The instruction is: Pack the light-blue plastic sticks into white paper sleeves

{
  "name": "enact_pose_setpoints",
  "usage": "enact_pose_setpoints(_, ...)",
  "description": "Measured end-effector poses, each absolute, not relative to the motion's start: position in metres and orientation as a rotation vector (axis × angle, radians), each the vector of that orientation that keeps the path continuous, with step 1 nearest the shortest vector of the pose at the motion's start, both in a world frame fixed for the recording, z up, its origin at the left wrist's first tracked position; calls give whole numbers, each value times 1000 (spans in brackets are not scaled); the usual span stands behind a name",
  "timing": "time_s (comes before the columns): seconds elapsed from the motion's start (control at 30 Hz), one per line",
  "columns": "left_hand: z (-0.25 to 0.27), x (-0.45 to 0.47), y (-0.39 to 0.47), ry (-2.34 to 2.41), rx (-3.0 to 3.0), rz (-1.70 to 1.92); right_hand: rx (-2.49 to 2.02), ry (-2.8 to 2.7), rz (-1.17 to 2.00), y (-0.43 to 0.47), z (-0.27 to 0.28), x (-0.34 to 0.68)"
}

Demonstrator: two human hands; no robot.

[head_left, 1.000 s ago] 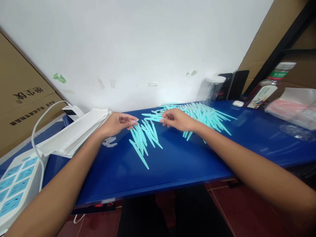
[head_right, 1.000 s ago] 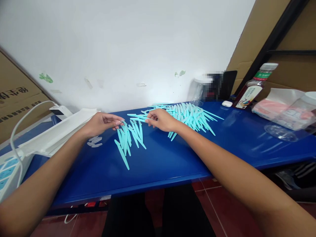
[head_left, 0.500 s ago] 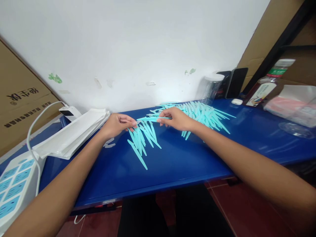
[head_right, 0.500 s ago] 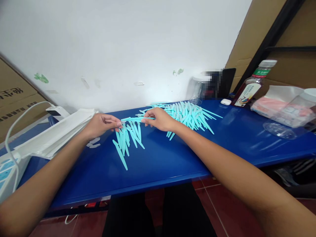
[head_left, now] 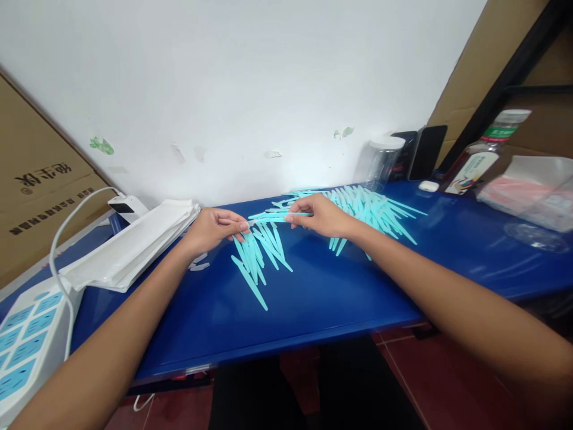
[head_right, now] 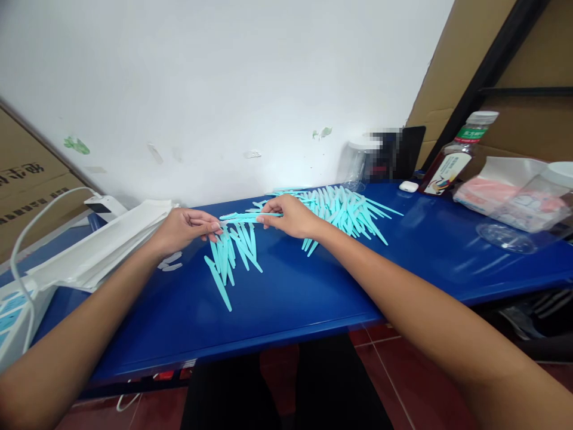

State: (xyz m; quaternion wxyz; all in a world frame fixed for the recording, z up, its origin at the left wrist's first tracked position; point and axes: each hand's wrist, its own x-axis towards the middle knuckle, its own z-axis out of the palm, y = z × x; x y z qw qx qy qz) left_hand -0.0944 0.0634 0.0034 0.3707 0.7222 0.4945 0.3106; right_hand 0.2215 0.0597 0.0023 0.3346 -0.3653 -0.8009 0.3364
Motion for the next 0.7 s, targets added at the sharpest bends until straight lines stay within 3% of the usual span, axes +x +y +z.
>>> enact_pose_setpoints(0.4, -11, -71, 52, 1207, 1791, 846, -915, -1936, 953, 52, -10, 205)
enact_pose_setpoints(0.57, 8, -97, 63, 1343, 1972, 878, -969, -1877, 945, 60, -7, 213)
enact_pose_setpoints(0.7, 32, -140, 73, 1478, 2270, 529, -1093, -1838, 849, 70, -4, 224)
